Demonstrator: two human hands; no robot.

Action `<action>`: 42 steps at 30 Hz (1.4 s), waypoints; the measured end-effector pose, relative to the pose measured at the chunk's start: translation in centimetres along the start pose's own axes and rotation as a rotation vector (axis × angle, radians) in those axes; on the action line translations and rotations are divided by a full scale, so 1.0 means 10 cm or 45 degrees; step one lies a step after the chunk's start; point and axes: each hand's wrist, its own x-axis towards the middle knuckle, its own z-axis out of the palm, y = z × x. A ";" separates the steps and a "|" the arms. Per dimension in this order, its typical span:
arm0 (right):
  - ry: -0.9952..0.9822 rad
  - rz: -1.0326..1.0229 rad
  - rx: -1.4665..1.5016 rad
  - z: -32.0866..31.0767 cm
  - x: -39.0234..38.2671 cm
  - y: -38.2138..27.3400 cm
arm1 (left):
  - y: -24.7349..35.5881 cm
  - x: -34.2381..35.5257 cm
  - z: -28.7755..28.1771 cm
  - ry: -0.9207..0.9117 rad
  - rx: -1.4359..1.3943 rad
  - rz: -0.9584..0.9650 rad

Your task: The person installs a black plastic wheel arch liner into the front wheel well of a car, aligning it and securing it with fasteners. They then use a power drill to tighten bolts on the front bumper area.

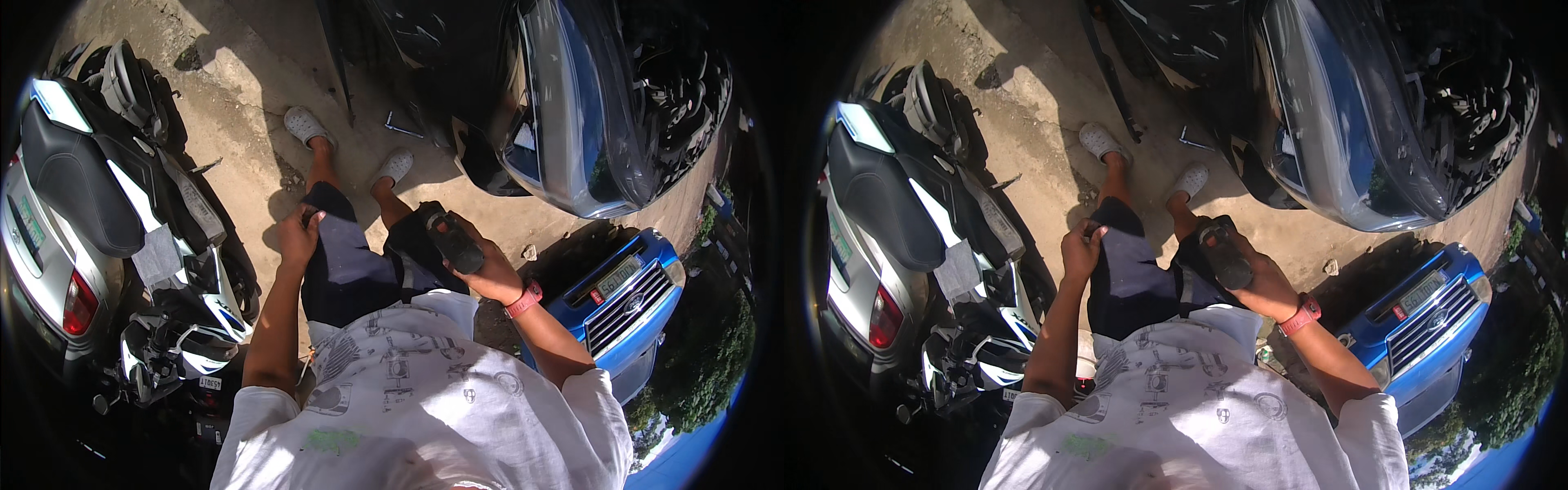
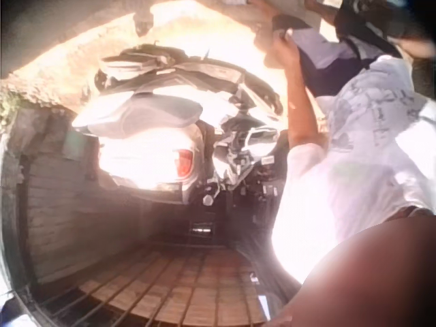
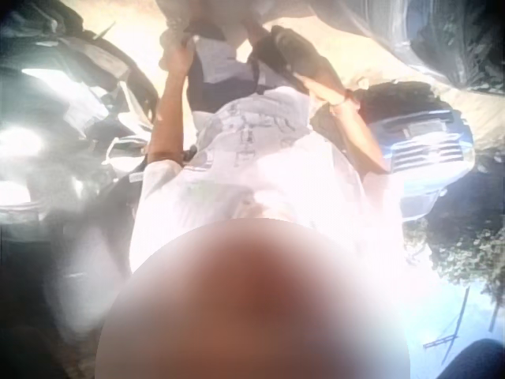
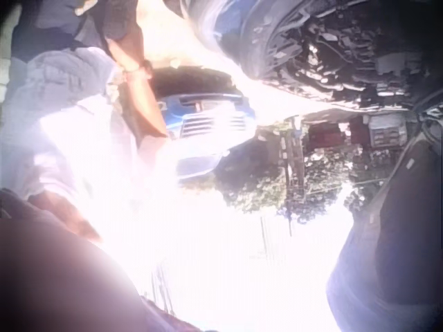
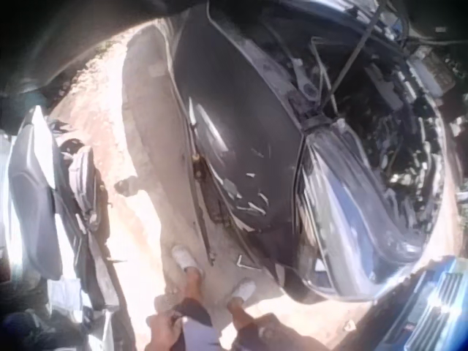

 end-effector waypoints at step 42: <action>-0.027 0.380 -0.802 2.32 3.90 3.77 | -2.59 1.84 3.39 -0.314 -0.564 -0.637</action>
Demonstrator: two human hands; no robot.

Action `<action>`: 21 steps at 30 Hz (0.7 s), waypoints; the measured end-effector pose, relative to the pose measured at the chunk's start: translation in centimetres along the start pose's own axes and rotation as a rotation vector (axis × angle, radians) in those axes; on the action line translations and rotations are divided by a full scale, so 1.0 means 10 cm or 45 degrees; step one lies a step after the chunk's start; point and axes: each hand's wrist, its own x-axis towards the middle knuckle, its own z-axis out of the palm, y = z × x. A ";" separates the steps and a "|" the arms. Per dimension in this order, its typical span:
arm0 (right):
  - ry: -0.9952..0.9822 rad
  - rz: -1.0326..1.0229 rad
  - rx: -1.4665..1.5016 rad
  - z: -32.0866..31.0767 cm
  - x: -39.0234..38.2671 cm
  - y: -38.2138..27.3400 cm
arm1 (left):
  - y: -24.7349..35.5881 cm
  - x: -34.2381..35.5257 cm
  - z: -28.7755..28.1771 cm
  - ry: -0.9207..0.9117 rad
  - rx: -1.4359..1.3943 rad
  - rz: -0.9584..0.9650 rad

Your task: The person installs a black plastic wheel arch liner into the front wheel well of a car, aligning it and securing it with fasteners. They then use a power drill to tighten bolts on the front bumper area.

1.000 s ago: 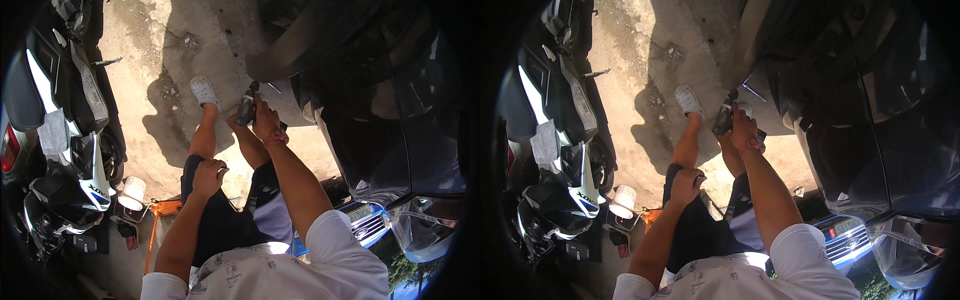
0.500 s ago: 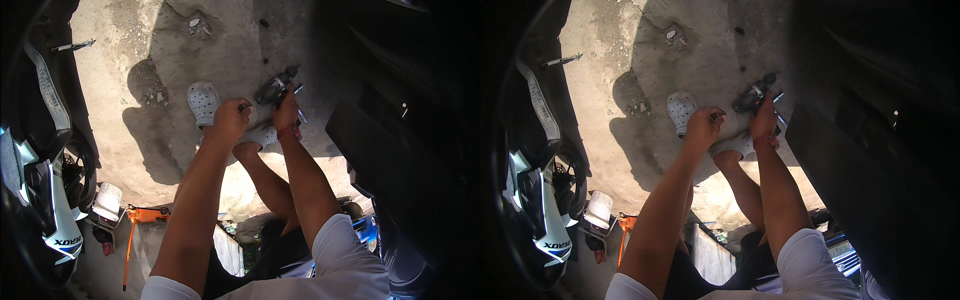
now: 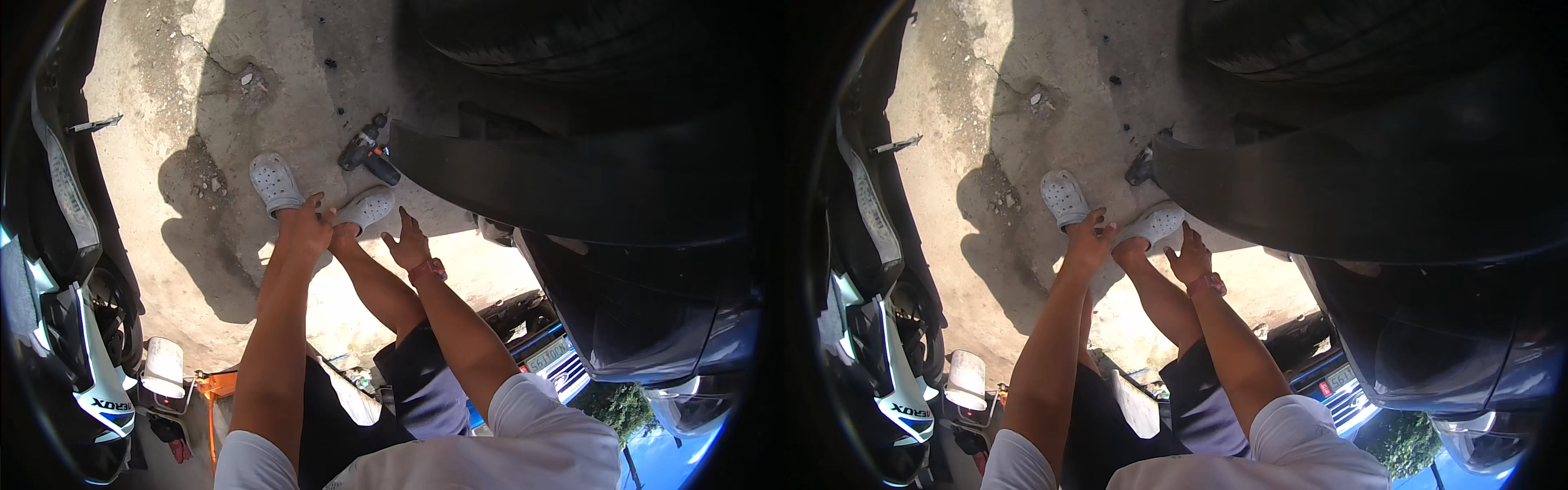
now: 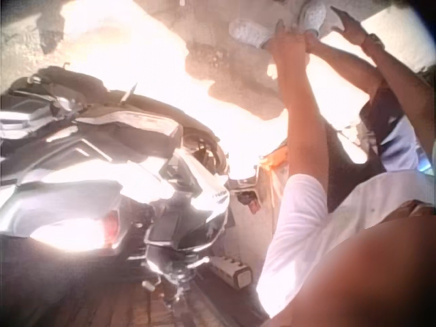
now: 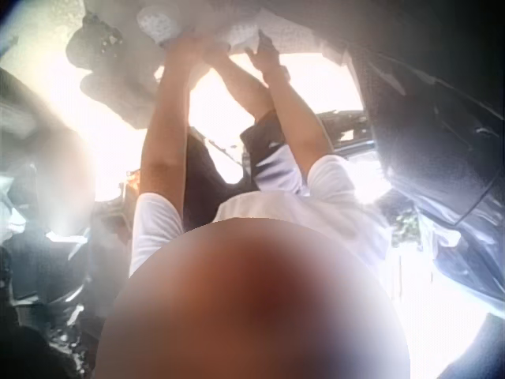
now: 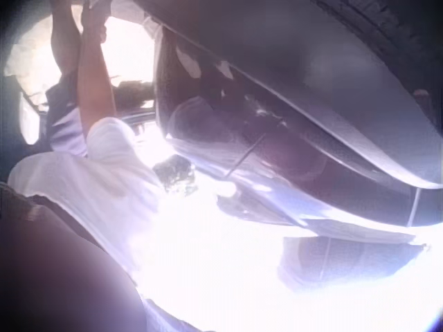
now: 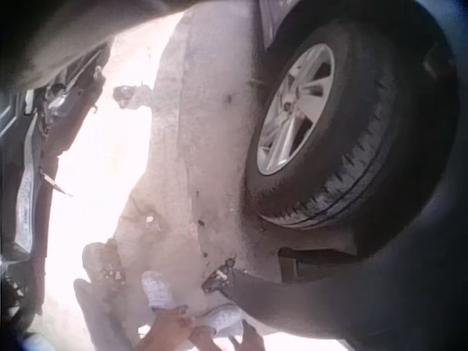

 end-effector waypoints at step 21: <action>1.172 -0.551 0.370 -4.10 -5.41 0.00 | 2.80 -4.18 0.38 0.035 -0.057 0.772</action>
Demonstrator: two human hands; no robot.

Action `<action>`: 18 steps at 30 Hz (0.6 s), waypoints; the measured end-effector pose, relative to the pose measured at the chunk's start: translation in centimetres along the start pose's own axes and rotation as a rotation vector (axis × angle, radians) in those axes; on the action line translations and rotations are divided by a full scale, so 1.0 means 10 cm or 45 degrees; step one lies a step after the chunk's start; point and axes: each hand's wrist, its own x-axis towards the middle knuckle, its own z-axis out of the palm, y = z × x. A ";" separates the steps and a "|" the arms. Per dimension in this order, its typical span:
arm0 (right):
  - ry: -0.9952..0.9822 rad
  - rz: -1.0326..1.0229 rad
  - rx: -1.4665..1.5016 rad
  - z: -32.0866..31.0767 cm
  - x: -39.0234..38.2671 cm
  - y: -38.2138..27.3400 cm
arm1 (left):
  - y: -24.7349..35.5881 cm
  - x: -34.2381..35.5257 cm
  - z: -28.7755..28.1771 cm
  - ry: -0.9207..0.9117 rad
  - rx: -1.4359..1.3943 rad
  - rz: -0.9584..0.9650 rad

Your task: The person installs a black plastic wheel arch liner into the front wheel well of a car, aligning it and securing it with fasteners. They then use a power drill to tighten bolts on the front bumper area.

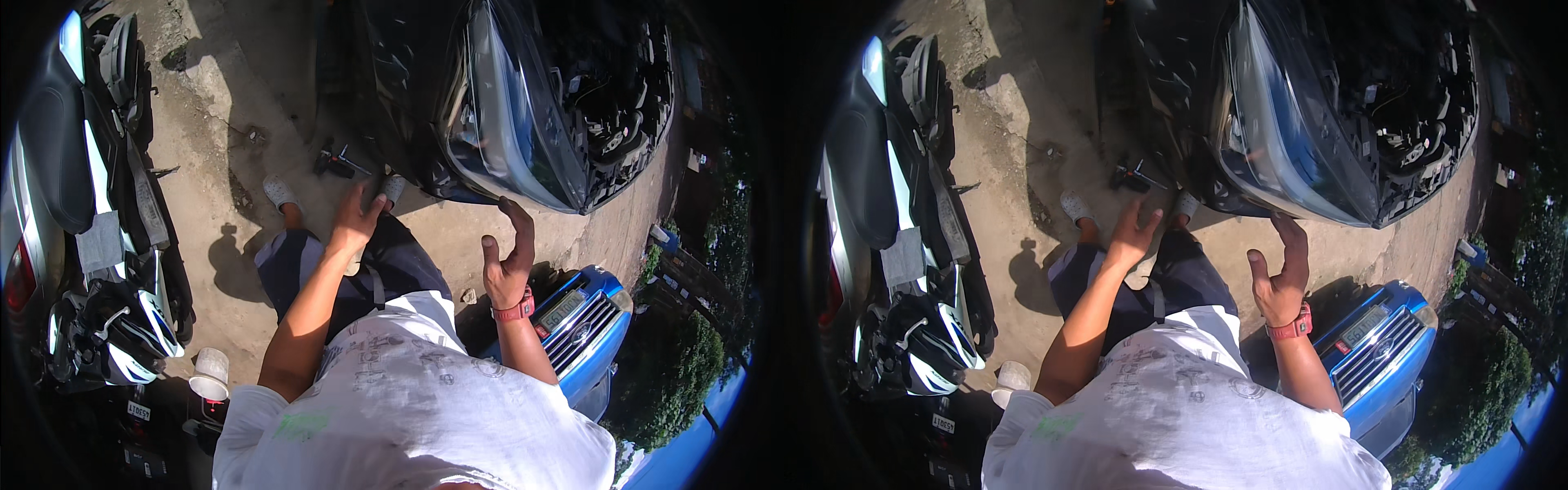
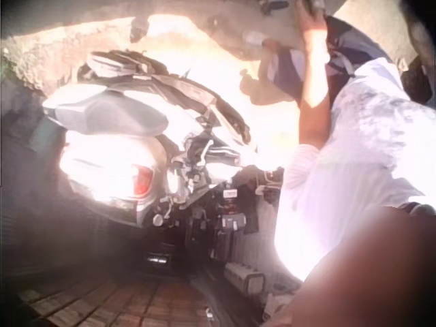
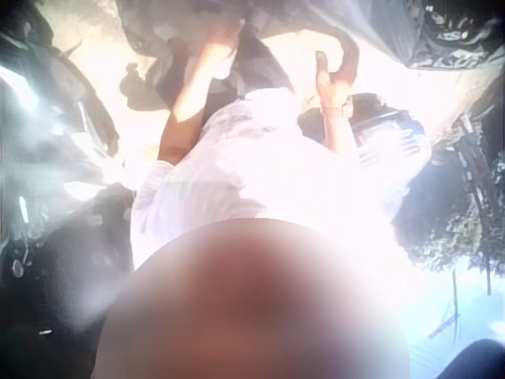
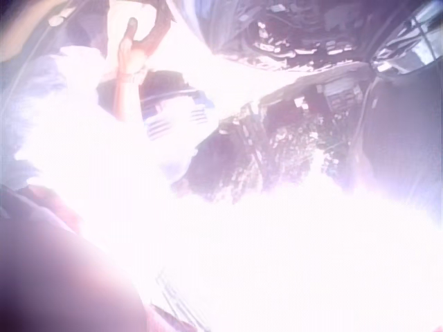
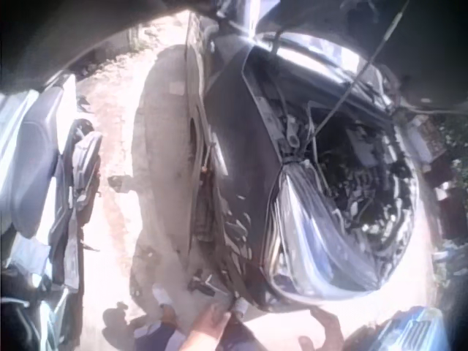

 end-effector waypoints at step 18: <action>-0.453 -0.173 -0.119 -0.85 2.45 0.40 | 0.53 1.26 0.78 0.517 -0.120 0.362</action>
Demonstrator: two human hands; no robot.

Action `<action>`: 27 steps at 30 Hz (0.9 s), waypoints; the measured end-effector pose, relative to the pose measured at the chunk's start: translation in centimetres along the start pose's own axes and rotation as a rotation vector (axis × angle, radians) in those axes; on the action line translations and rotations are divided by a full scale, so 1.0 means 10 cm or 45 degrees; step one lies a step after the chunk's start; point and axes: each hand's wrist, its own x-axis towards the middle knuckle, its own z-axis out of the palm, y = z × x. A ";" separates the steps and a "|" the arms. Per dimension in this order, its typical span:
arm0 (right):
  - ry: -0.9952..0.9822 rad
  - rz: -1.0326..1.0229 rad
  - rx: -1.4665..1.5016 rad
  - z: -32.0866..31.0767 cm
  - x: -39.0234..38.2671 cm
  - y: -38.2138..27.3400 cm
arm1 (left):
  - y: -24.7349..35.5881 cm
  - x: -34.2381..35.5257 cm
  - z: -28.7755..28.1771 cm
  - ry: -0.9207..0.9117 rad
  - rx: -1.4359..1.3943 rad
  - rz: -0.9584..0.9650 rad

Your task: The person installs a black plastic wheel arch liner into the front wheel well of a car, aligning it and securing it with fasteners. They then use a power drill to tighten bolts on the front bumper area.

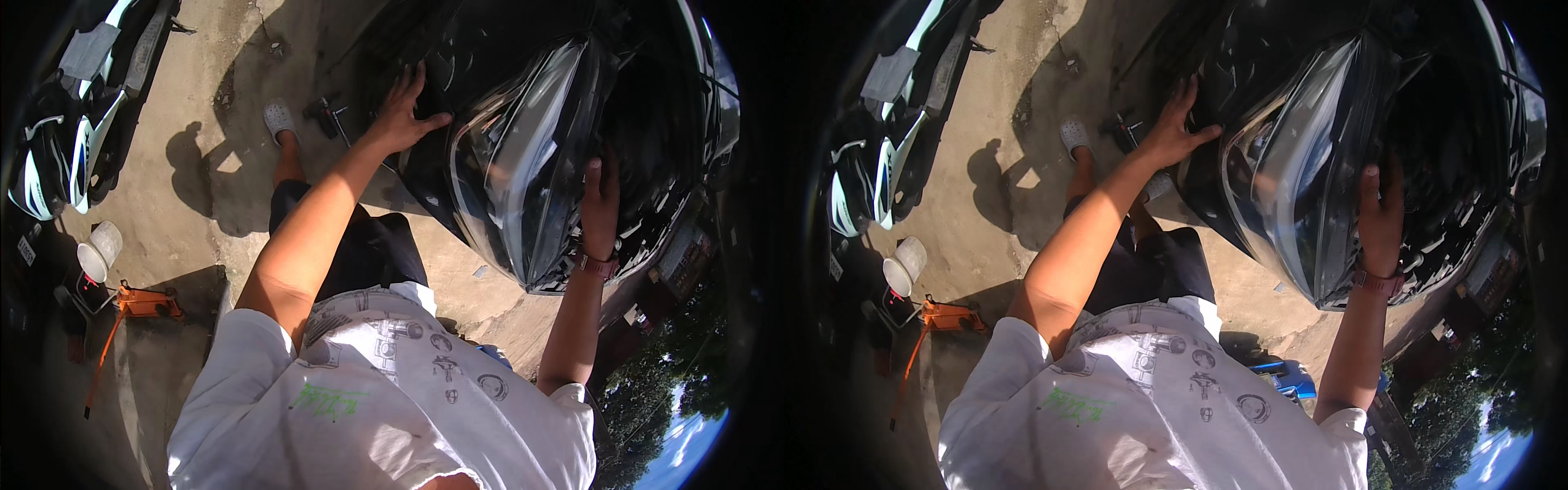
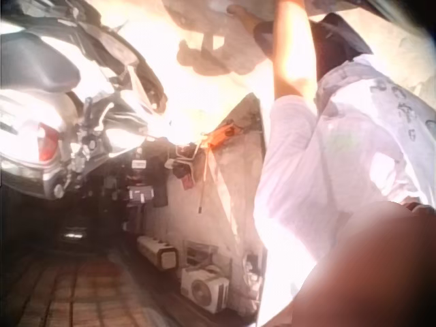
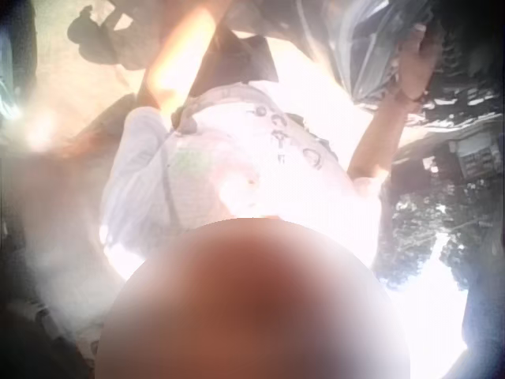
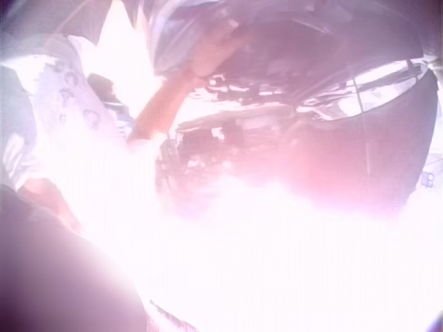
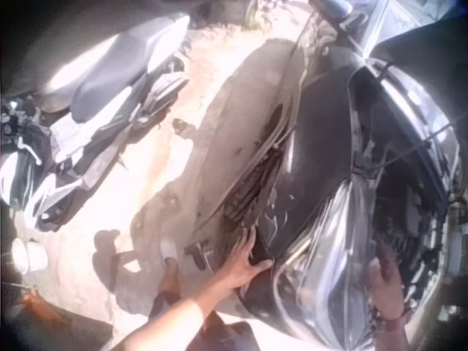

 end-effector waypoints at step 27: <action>0.147 -0.036 -0.042 0.35 0.35 -0.03 | 0.08 0.15 -0.05 -0.186 -0.019 -0.121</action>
